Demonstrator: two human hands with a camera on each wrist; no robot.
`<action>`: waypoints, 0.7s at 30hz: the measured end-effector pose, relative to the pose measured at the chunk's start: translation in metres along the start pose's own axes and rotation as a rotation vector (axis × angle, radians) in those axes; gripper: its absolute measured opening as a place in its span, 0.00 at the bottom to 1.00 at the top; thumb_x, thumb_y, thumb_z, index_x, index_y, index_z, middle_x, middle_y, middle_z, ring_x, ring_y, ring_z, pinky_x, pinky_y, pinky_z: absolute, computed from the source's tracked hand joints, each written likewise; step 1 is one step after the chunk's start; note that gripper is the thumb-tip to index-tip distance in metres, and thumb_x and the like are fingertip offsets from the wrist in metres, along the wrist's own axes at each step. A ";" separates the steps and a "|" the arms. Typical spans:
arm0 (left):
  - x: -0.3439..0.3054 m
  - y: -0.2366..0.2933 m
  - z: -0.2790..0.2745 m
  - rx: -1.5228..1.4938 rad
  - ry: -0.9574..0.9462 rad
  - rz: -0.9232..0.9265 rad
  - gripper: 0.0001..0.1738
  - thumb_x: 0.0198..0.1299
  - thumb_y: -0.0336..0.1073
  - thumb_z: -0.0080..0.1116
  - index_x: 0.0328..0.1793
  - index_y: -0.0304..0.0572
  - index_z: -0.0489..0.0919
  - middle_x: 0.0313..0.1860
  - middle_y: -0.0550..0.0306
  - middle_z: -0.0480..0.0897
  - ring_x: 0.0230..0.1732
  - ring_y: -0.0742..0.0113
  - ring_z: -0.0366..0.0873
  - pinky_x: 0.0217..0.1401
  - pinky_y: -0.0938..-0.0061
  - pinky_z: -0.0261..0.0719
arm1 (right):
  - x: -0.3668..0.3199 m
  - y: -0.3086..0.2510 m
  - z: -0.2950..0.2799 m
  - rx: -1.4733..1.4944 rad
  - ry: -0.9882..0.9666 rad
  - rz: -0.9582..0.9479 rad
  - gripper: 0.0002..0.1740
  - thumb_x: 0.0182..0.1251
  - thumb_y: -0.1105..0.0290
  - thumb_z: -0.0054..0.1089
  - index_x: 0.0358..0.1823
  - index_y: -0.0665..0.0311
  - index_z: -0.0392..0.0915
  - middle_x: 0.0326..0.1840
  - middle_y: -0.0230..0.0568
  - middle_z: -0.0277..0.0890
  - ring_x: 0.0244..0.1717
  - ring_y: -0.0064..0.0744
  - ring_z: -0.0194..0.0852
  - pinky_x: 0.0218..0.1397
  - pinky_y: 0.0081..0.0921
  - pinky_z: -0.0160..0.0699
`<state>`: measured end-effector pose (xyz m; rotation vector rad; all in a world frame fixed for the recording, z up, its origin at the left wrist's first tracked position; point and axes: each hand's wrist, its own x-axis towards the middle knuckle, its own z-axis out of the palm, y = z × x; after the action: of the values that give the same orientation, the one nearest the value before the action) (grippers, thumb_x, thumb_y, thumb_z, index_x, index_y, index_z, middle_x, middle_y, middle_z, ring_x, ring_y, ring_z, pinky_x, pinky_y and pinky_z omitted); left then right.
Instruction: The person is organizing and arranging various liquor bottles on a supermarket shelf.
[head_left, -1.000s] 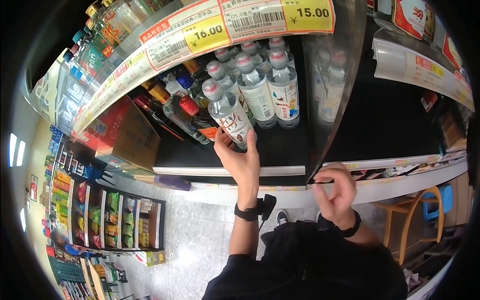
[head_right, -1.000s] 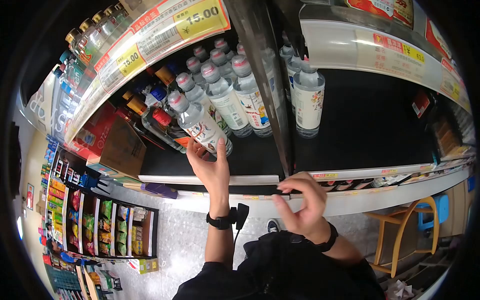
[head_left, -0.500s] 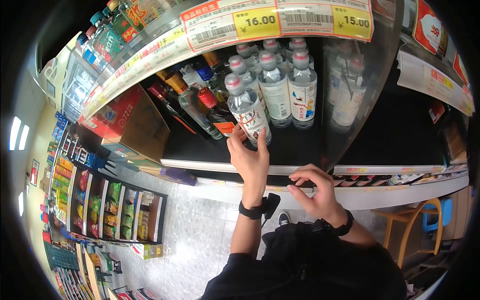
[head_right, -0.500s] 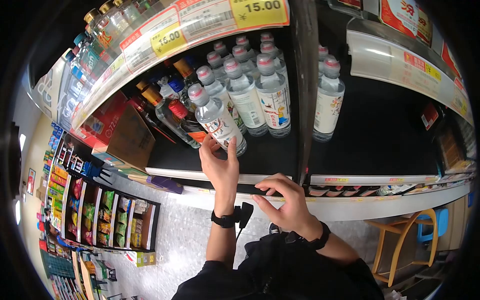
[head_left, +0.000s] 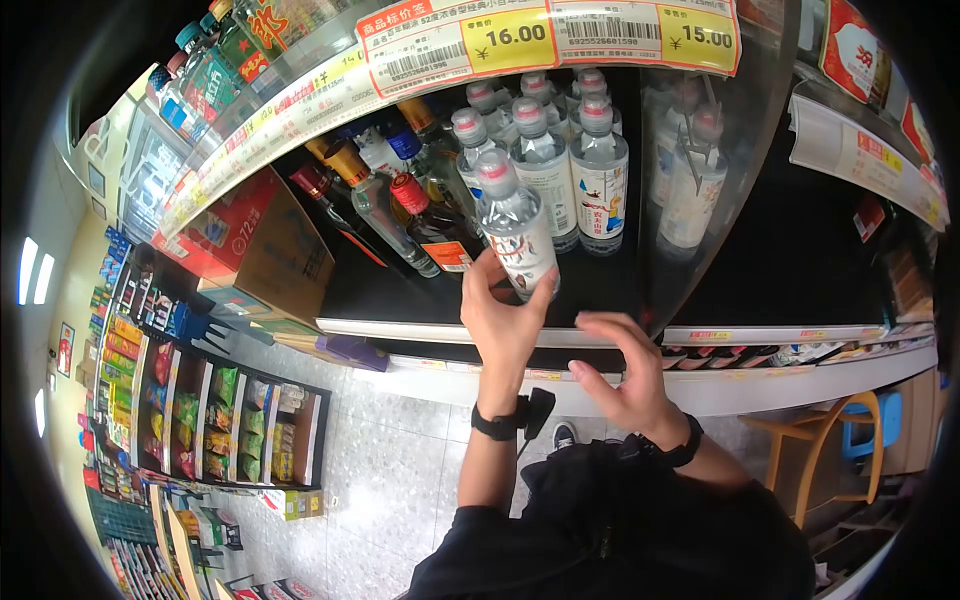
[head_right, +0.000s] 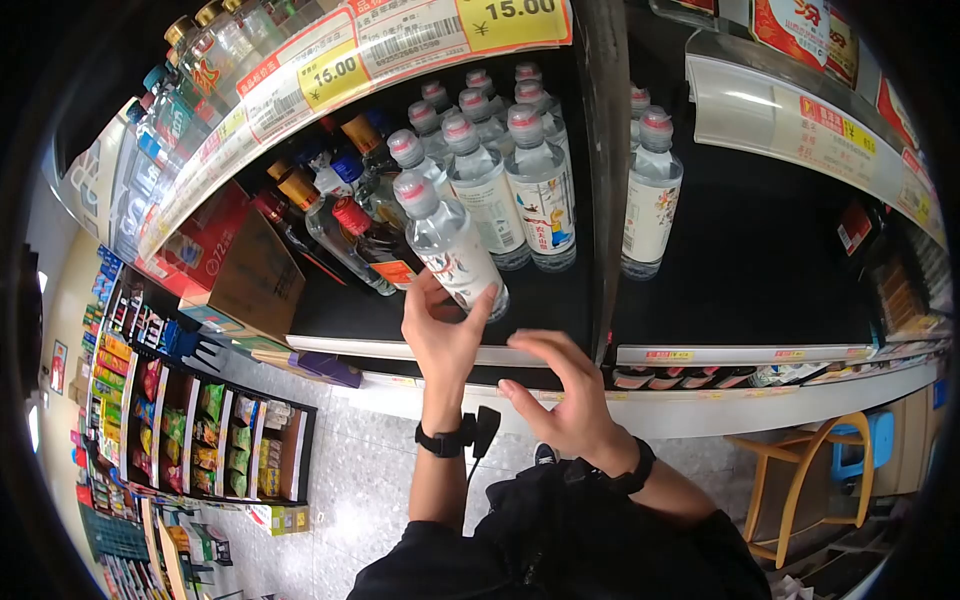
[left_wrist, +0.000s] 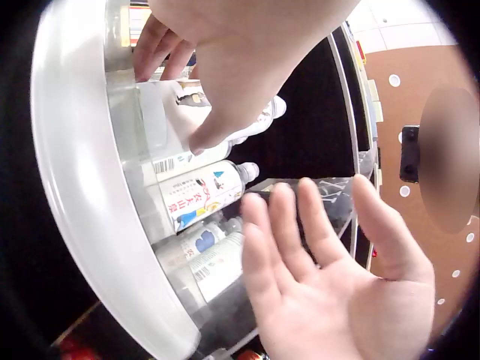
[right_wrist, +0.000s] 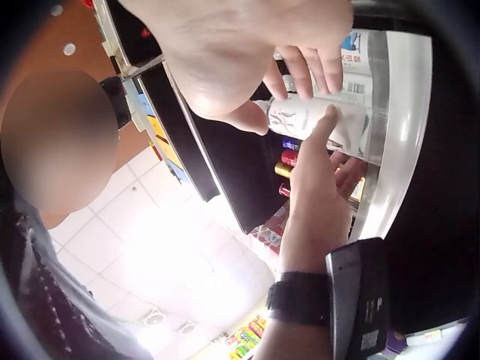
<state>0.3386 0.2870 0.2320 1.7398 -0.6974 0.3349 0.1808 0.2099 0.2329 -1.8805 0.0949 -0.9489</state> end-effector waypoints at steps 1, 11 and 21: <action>-0.007 0.006 -0.003 -0.036 -0.064 -0.006 0.34 0.54 0.36 0.78 0.64 0.28 0.75 0.50 0.47 0.87 0.52 0.64 0.86 0.55 0.68 0.82 | 0.002 0.002 0.002 -0.054 0.053 -0.073 0.30 0.61 0.72 0.72 0.65 0.73 0.74 0.68 0.57 0.73 0.66 0.49 0.77 0.69 0.38 0.75; -0.033 -0.004 0.002 -0.629 -0.175 -0.076 0.44 0.78 0.61 0.37 0.81 0.24 0.60 0.73 0.33 0.72 0.72 0.50 0.72 0.74 0.59 0.67 | 0.040 0.036 0.031 0.018 0.082 -0.071 0.50 0.61 0.65 0.76 0.77 0.77 0.55 0.72 0.69 0.67 0.71 0.59 0.71 0.71 0.40 0.72; -0.092 0.006 0.030 -0.719 0.165 0.254 0.43 0.67 0.60 0.53 0.73 0.27 0.68 0.68 0.41 0.75 0.64 0.47 0.77 0.67 0.56 0.76 | 0.017 0.012 0.014 -0.111 0.207 -0.276 0.42 0.53 0.73 0.77 0.71 0.74 0.69 0.63 0.57 0.79 0.56 0.52 0.85 0.56 0.33 0.86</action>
<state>0.2596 0.2830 0.1765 0.9352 -0.7961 0.3422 0.2056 0.2069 0.2301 -1.9237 0.0110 -1.3512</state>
